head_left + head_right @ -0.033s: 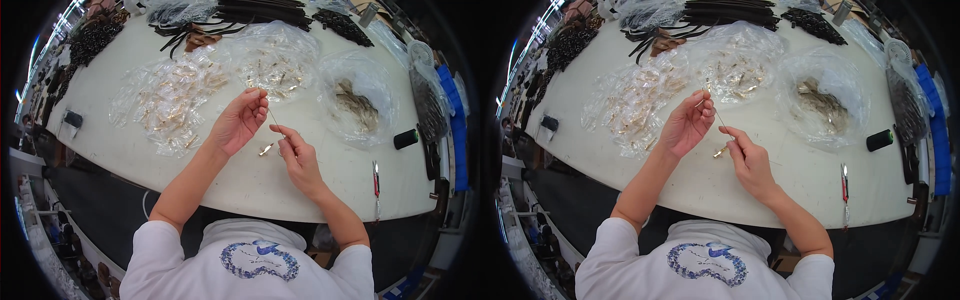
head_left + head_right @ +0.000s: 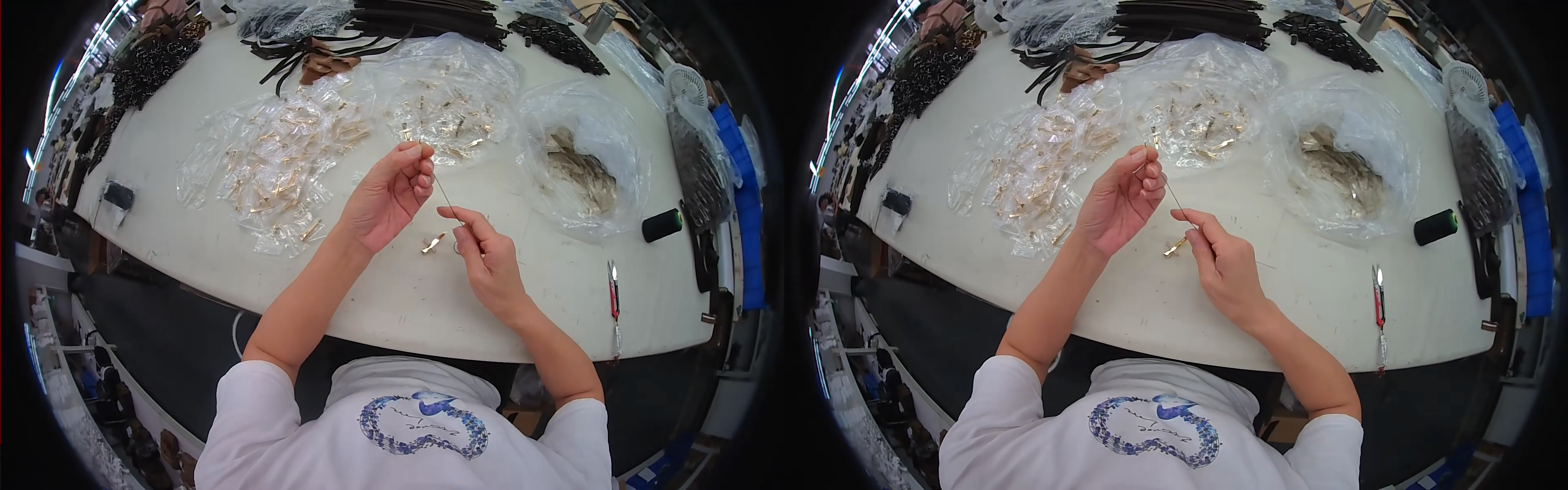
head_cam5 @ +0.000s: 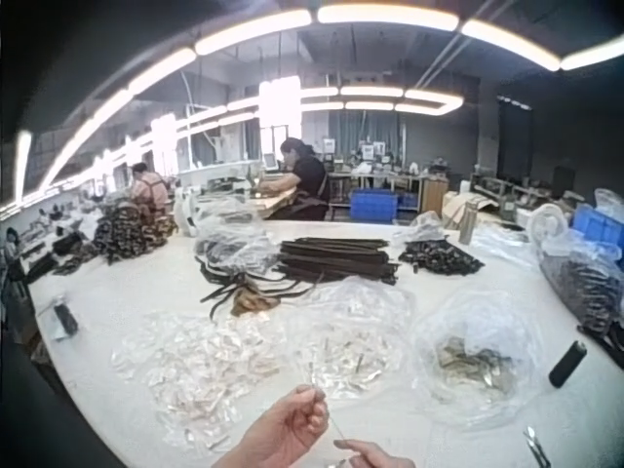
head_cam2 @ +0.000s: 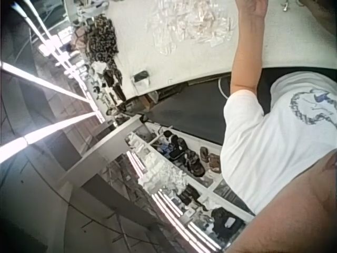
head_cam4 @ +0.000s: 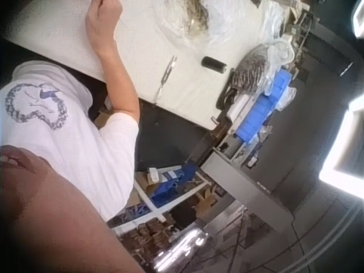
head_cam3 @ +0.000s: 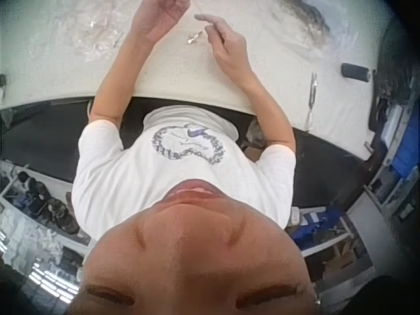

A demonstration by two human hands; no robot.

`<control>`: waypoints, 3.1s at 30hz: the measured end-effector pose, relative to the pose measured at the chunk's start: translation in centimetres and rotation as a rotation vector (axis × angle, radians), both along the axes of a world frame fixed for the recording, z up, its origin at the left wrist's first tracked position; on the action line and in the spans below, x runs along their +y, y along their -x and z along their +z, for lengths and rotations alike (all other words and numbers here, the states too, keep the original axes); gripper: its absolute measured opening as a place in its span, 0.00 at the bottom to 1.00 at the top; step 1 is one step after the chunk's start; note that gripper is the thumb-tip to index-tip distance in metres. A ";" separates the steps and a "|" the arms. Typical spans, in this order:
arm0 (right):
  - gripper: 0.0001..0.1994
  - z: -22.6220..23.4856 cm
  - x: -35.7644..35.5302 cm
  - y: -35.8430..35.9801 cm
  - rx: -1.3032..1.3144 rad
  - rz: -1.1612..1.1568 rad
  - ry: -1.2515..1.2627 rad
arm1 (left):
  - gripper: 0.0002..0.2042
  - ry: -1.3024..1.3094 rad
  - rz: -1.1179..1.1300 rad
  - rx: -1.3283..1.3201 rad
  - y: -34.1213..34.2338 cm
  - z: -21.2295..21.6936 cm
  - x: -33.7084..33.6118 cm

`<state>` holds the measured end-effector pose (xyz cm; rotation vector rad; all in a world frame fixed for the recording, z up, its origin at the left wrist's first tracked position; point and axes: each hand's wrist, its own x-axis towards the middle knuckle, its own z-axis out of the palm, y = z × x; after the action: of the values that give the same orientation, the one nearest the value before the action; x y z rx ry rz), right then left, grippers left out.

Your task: Thread a fine cord through a small metal hardware accessory for leather goods assembly.

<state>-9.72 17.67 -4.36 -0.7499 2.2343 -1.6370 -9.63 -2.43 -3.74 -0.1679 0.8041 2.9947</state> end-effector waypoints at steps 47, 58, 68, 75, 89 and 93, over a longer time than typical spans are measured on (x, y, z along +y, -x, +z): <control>0.10 -3.5 0.4 0.0 0.763 0.137 -0.294 | 0.05 0.368 -0.048 0.059 0.6 -1.8 -0.4; 0.09 -1.2 3.3 2.2 0.620 0.028 -0.262 | 0.07 0.235 0.086 0.056 1.2 -2.5 -4.0; 0.07 3.9 12.0 7.3 0.365 -0.161 -0.066 | 0.08 0.242 0.275 0.178 -0.3 -1.2 -10.0; 0.11 4.5 14.2 6.9 0.157 -0.195 -0.084 | 0.06 0.436 0.346 0.098 -1.0 0.0 -6.3; 0.06 2.2 15.6 8.0 0.039 -0.443 0.191 | 0.04 0.415 0.390 -0.043 -0.8 0.0 -5.8; 0.07 2.7 16.2 8.1 -0.045 -0.480 0.403 | 0.06 0.306 0.367 -0.089 -0.6 -0.2 -5.8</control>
<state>-17.77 33.88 -1.69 -0.2532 2.1901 -2.3450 -8.99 -8.22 -3.90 -0.5058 1.3513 3.1353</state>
